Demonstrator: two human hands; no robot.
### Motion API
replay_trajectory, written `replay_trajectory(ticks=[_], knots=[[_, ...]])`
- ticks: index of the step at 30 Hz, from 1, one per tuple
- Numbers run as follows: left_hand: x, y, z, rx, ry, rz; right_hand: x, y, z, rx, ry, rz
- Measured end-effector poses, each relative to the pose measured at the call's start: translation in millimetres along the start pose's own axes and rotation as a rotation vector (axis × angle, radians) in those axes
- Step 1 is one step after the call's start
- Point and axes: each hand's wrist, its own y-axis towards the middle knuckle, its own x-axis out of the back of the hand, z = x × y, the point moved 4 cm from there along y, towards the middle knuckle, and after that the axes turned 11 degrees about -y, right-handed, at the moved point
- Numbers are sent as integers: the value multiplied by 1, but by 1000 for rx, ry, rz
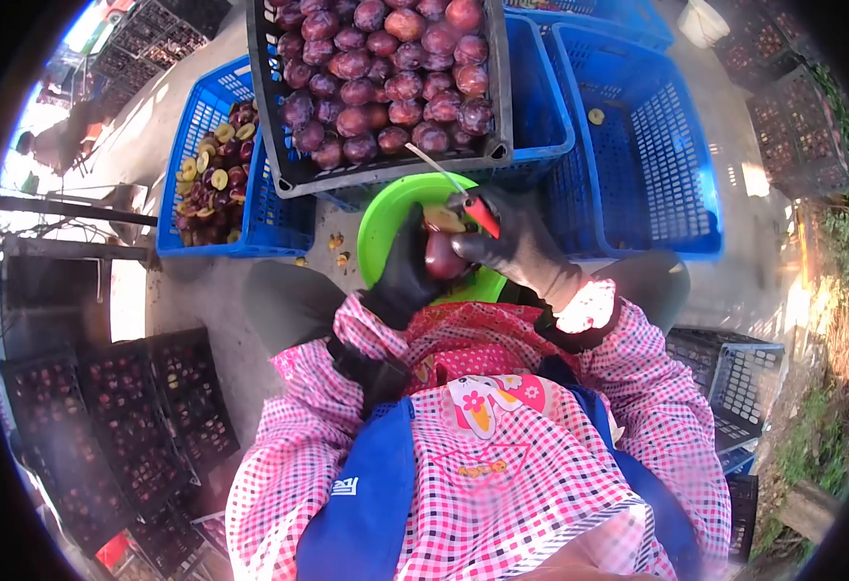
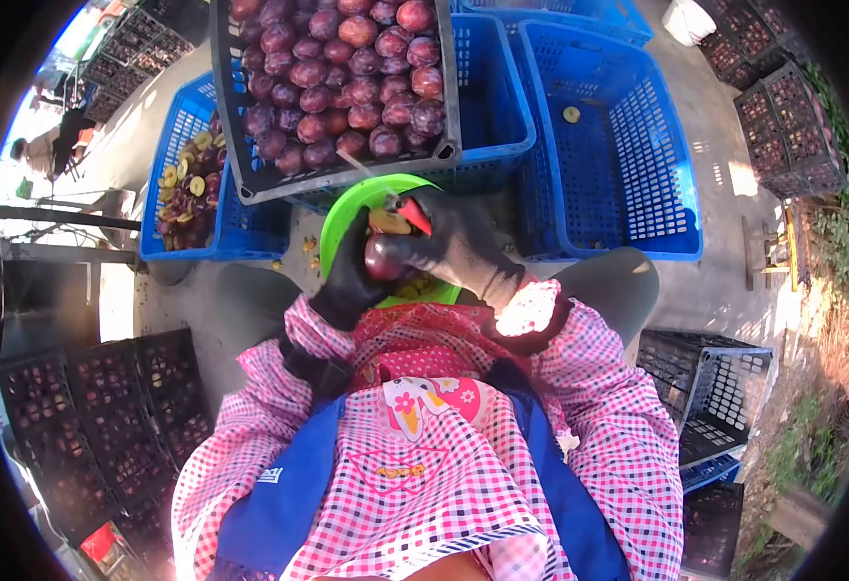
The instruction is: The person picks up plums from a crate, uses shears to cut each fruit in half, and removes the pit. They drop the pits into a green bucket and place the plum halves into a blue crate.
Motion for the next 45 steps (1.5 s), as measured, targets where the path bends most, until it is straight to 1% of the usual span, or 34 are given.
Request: replay_trajectory(ticks=[2,4,5,6,7,8,9,10,11,12,13,14,15,16,18,20,21,22,24,27,28,30,32,33,34,36,38,39,40,41,42,43,44,45], knots=[[-9,-14,-3,-200,277,-79,-7,3,-15,-61,-62,42],[-16,-15,-8,-160,146,-7,-14,0,-26,-128,-119,101],[-21,-16,-14,-113,15,60,-21,-5,-29,-178,40,182],[-20,-12,-20,-113,16,60,-25,-8,-31,-224,198,261],[-19,-6,-13,223,-523,48,-22,-7,-32,-221,199,259],[-24,-1,-13,568,-1057,36,-8,-4,-31,-145,79,115],[-11,7,-24,562,-802,-101,8,-3,-28,-69,-44,-29],[9,14,-40,549,-544,-232,35,-7,-15,-245,125,-102],[58,23,-57,523,-238,-230,71,-8,-5,-350,48,-201],[164,7,-5,91,276,-494,101,-8,-19,-316,34,-343],[169,26,-82,-79,311,-643,138,-9,-19,-343,-344,-374],[171,36,-128,-217,941,-742,163,-10,-16,-317,-457,-449],[165,46,-151,-363,1575,-796,182,-17,-36,-393,-656,-574],[161,62,-148,-376,1570,-794,196,-21,-45,-376,-625,-615],[132,100,-127,-456,1227,-428,193,-17,-54,-461,-200,-589],[84,133,-79,-210,834,-288,176,-11,-38,-472,-286,-583],[56,155,-55,82,1015,-215,169,-10,-31,-478,-368,-577],[-6,151,-104,344,589,43,163,-13,-31,-456,-349,-579],[11,149,-20,55,1009,160,146,-5,-24,-202,-637,-641],[56,135,42,-374,1269,169,133,-7,-23,-316,-347,-577],[-2,188,5,-63,1224,425,128,-10,-24,-398,-227,-508],[1,176,-23,-364,1194,182,119,-13,-38,-407,-119,-481],[11,167,-33,94,-95,-145,109,-10,-38,-438,-14,-449],[11,156,-27,195,-451,-129,102,-10,-30,-493,99,-425],[5,142,-30,194,-441,-128,96,-12,-26,-545,209,-399],[-9,109,-33,342,-622,-134,78,-14,-18,-505,422,-282],[-8,85,-27,323,-602,-89,62,-11,-11,-555,474,-230],[-12,73,-18,315,-594,-30,49,-13,-21,-513,542,-228],[-11,66,-12,240,-730,-24,39,-21,-33,-494,602,-229],[-3,57,10,158,-742,6,46,-20,-27,-348,375,-275],[-3,45,10,307,-796,-181,46,-19,-17,-199,145,-294],[-8,43,0,293,-908,-189,42,-24,-14,-220,122,-255],[-4,39,2,278,-982,-61,37,-26,-12,-227,104,-219],[-6,33,0,270,-975,-85,30,-27,-13,-170,65,-245]])
